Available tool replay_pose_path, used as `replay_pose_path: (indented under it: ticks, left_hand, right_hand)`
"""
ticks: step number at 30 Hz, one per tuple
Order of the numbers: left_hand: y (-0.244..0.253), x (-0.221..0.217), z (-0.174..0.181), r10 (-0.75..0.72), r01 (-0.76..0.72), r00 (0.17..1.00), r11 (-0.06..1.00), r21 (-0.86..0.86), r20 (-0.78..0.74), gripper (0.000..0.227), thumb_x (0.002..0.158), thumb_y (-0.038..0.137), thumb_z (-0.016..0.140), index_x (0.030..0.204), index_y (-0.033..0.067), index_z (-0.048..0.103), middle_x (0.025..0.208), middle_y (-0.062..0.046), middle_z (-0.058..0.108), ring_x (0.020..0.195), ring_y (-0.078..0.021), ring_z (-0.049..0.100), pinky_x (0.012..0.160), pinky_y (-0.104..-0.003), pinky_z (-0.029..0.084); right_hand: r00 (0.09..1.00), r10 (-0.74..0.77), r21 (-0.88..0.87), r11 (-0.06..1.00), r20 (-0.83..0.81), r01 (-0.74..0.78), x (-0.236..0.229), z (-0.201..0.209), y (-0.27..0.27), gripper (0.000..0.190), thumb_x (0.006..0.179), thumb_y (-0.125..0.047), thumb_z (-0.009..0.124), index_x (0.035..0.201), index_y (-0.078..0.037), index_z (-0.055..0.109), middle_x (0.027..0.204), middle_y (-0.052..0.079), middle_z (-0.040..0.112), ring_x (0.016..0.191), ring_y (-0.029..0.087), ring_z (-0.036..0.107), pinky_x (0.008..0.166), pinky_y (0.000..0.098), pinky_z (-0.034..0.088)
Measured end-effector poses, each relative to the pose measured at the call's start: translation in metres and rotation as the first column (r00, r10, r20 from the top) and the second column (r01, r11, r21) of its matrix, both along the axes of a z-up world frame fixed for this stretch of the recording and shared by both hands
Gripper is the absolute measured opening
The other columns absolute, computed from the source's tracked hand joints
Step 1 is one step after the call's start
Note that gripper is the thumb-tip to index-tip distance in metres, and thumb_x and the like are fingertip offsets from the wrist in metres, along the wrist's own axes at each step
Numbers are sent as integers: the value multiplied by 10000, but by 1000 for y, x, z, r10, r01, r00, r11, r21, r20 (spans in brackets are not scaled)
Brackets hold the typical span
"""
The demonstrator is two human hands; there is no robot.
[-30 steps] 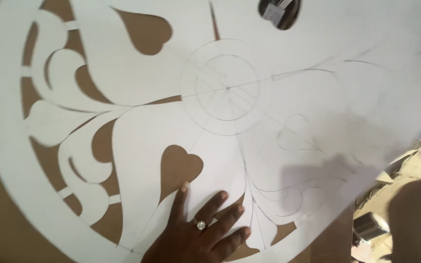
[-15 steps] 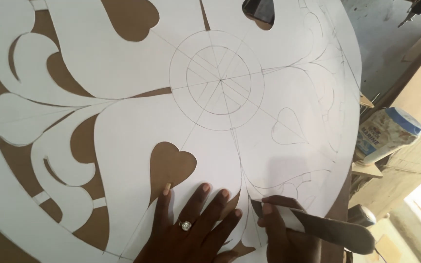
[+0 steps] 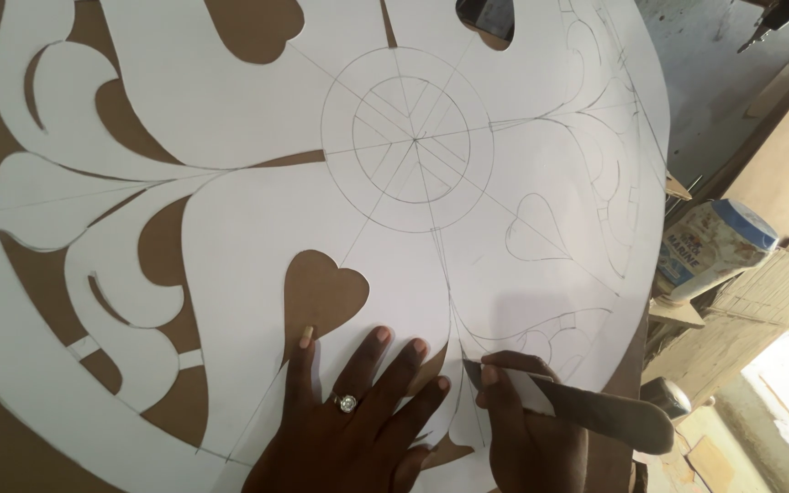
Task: Carefully cutting out a decorative geometric pattern from a white board using a utility knife.
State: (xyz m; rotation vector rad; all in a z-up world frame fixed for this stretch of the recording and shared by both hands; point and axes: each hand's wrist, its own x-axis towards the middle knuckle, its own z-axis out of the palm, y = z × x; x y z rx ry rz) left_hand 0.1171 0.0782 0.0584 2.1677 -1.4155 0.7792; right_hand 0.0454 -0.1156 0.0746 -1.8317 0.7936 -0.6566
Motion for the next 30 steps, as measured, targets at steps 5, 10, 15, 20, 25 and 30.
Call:
replay_pose_path:
  ticks: [5, 10, 15, 20, 25, 30]
  left_hand:
    - [2, -4, 7, 25, -25, 1000, 1000, 14, -8, 575, 941, 519, 608, 1397, 170, 577, 1526, -153, 466, 1443, -400, 366, 1043, -874, 174]
    - [3, -5, 9, 7, -7, 1000, 1000, 3, -26, 585, 931, 509, 613, 1400, 162, 574, 1522, -161, 466, 1443, -405, 358, 1040, -873, 161]
    - [3, -6, 11, 13, -13, 1000, 1000, -2, -19, 581, 928, 500, 616, 1398, 160, 580, 1524, -157, 467, 1449, -407, 355, 1052, -868, 154]
    - [4, -10, 18, 22, -23, 998, 1000, -14, -57, 561, 943, 501, 633, 1385, 157, 591, 1496, -145, 500, 1417, -394, 414, 1080, -862, 155]
    - [6, -16, 27, 44, -45, 998, 999, -30, -38, 548, 916, 447, 647, 1379, 157, 600, 1494, -141, 513, 1405, -393, 446, 1074, -853, 173]
    - [11, -20, 36, -2, -3, 998, 998, -68, -68, 522, 936, 399, 654, 1373, 117, 609, 1500, -152, 509, 1426, -403, 430, 1094, -851, 176]
  right_hand:
    - [998, 4, -64, 998, -65, -9, 2, 7, 2, 210, 898, -207, 698, 984, -30, 772, 681, 103, 742, 697, 165, 726, 675, 309, 571]
    - [997, 20, -95, 995, -76, -28, 1, 6, 0, 202, 906, -210, 696, 991, -41, 764, 664, 89, 730, 674, 159, 715, 647, 309, 564]
    - [998, 24, -99, 995, -62, -30, 1, 7, 2, 193, 910, -210, 702, 989, -44, 763, 659, 81, 721, 666, 153, 698, 636, 302, 552]
    - [995, 85, -151, 984, -43, -91, -1, 12, -1, 173, 922, -204, 684, 962, -54, 760, 667, 56, 718, 647, 138, 687, 614, 300, 541]
    - [981, 177, -268, 944, -79, -192, -3, 31, 1, 203, 939, -266, 669, 953, -77, 742, 662, 26, 703, 616, 112, 672, 582, 285, 526]
    - [973, 120, -84, 987, -198, -138, -4, 46, 10, 246, 918, -308, 673, 942, -75, 748, 652, 43, 677, 503, 152, 581, 488, 326, 466]
